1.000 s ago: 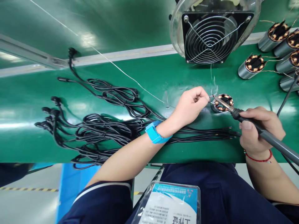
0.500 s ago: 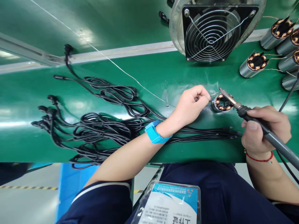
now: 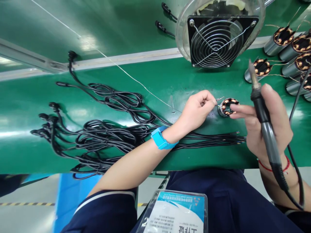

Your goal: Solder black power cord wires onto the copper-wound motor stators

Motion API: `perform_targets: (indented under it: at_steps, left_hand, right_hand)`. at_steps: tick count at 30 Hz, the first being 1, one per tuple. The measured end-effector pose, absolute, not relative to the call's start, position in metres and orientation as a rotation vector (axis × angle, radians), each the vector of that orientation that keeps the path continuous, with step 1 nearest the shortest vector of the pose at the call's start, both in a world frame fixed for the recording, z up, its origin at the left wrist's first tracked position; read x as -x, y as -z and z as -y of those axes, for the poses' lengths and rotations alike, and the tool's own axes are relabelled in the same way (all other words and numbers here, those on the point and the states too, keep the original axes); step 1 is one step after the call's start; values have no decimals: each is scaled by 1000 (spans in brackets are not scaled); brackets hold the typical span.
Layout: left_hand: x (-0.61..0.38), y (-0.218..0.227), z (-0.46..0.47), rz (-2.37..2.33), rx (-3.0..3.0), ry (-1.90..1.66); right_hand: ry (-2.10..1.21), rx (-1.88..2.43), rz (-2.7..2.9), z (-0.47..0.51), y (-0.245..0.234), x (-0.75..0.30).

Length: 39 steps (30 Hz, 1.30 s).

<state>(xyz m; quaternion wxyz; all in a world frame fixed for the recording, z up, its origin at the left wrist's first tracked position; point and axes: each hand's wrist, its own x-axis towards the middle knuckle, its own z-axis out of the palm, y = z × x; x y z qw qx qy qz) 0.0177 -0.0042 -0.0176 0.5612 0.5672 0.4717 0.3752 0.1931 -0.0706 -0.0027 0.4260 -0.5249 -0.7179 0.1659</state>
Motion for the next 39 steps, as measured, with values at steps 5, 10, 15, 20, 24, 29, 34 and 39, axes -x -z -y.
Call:
perform_targets:
  at_steps: [5,10,15,20,24,29,34,39]
  left_hand:
    - [-18,20,2,-1078,-1329,-911]
    - [-17,20,1,-1090,-1328,-906]
    - [-15,19,5,-1079,-1308,-884]
    - [-11,21,10,-1000,-1292,-910]
    - [-7,18,13,-968,-1509,-961]
    - [-3,19,15,-974,-1787,-1042]
    - [-4,23,16,-952,-1898,-1088]
    - [-3,24,17,-988,-1988,-1056]
  right_hand:
    - [-415,1426,2011,51,-11,-181]
    - [-365,1468,1971,44,8,-176]
    - [-317,1421,1863,48,21,-174]
    - [-199,1331,1904,46,24,-171]
    - [-287,1281,1841,43,26,-171]
    - [-370,1210,1748,41,29,-172]
    - [-490,1173,1708,40,29,-172]
    - [-501,1178,1696,39,30,-171]
